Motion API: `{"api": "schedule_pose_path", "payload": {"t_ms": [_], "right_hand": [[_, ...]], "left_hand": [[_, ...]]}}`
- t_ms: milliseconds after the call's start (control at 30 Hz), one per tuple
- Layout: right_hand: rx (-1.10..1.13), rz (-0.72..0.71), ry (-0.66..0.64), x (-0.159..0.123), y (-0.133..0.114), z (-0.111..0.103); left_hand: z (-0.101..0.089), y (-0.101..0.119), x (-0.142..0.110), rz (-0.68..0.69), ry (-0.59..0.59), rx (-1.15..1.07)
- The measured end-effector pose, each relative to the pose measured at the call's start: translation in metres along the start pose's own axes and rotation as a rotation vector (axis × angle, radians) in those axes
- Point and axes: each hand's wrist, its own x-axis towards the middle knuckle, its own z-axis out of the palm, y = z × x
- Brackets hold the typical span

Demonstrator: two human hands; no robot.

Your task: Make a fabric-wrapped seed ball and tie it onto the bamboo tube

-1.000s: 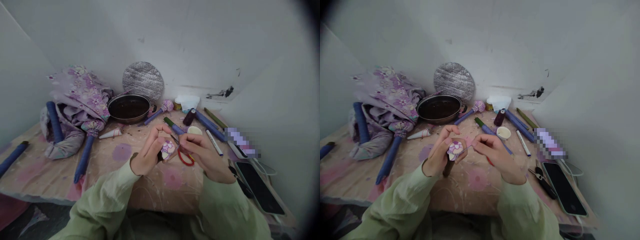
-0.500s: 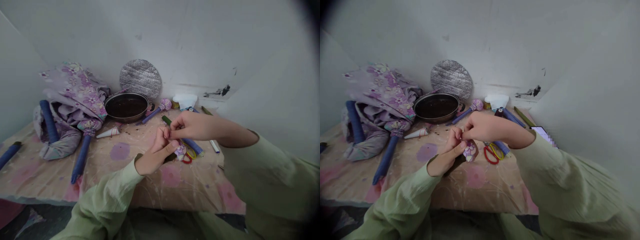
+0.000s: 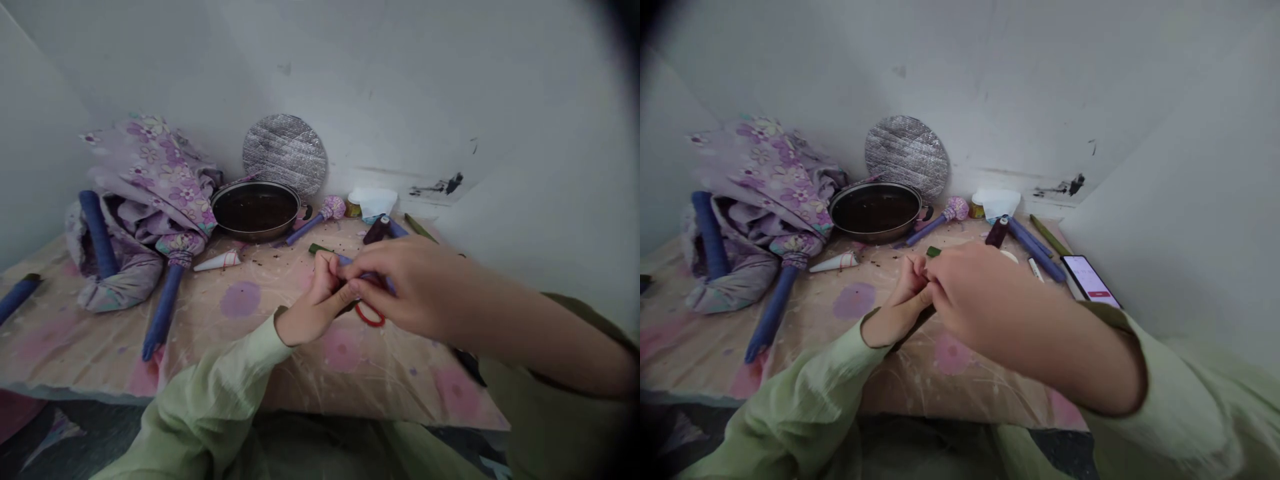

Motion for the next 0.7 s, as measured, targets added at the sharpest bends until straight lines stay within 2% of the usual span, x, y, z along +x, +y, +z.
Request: {"api": "schedule_pose_path", "payload": {"t_ms": [100, 267, 433, 600, 700], "right_hand": [[-0.099, -0.006, 0.075, -0.009, -0.009, 0.004], [-0.181, 0.006, 0.365, -0.030, -0.024, 0.019], [-0.098, 0.041, 0.446, -0.044, -0.034, 0.028], [-0.028, 0.191, 0.517, -0.034, -0.016, 0.023], [0.151, 0.331, 0.522, -0.024, 0.003, 0.018]], "left_hand": [[-0.001, 0.001, 0.000, 0.031, -0.019, -0.067], [-0.005, 0.005, -0.002, 0.002, 0.006, -0.108], [-0.015, 0.008, -0.001, 0.048, 0.099, -0.121], [-0.016, 0.011, -0.004, 0.039, 0.041, -0.095], [-0.014, 0.011, -0.005, 0.034, 0.014, -0.102]]}}
